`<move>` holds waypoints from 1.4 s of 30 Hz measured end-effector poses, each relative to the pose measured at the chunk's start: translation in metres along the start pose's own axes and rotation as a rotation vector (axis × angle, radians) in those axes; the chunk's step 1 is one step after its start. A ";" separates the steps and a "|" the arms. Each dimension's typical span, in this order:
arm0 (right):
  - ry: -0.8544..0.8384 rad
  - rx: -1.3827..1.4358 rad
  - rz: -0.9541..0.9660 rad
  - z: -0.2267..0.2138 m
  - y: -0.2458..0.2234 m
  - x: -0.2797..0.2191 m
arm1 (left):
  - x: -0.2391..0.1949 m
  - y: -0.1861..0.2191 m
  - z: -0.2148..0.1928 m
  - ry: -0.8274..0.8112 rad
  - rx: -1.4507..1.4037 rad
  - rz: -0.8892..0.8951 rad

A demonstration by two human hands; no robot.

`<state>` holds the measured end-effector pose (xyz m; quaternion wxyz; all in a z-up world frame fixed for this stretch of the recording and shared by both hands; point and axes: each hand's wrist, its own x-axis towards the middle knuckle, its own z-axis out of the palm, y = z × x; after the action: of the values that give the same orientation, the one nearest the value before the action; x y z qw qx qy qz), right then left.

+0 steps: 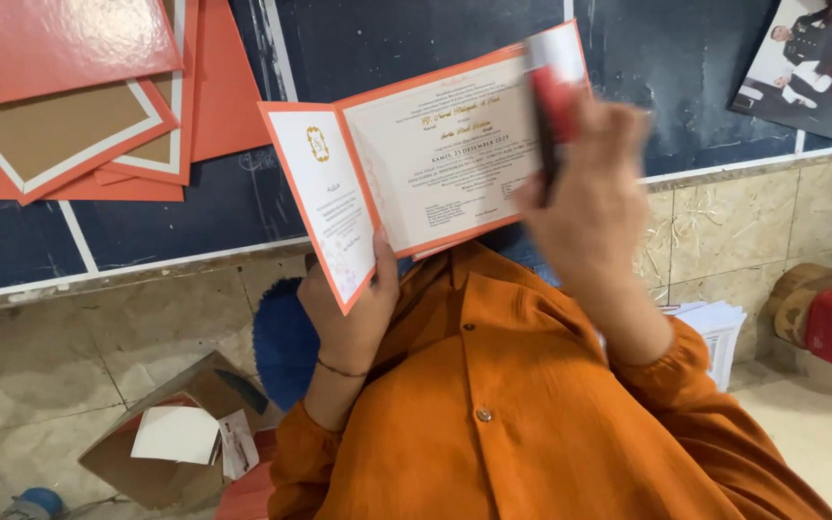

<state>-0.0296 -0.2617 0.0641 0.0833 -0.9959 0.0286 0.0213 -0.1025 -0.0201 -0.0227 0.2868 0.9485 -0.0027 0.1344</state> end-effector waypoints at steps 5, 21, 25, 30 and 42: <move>0.491 -0.247 0.095 -0.037 0.136 0.000 | 0.003 0.000 0.001 0.017 -0.109 0.051; 0.502 -0.367 -0.402 0.074 0.018 0.061 | 0.012 0.014 0.002 0.016 -0.055 0.053; 0.482 -0.436 -0.250 0.079 0.040 0.047 | 0.012 0.013 0.002 0.025 -0.032 0.082; 0.430 -0.178 -0.612 0.044 -0.045 -0.038 | 0.012 0.011 0.000 0.023 -0.030 0.098; 0.408 -0.120 -0.320 0.026 0.132 -0.079 | 0.019 0.021 -0.006 0.047 0.058 0.104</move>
<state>-0.1176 -0.3832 0.0210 0.0191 -0.9746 -0.1142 -0.1919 -0.0873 -0.0327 -0.0011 0.2518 0.9516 -0.0413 0.1714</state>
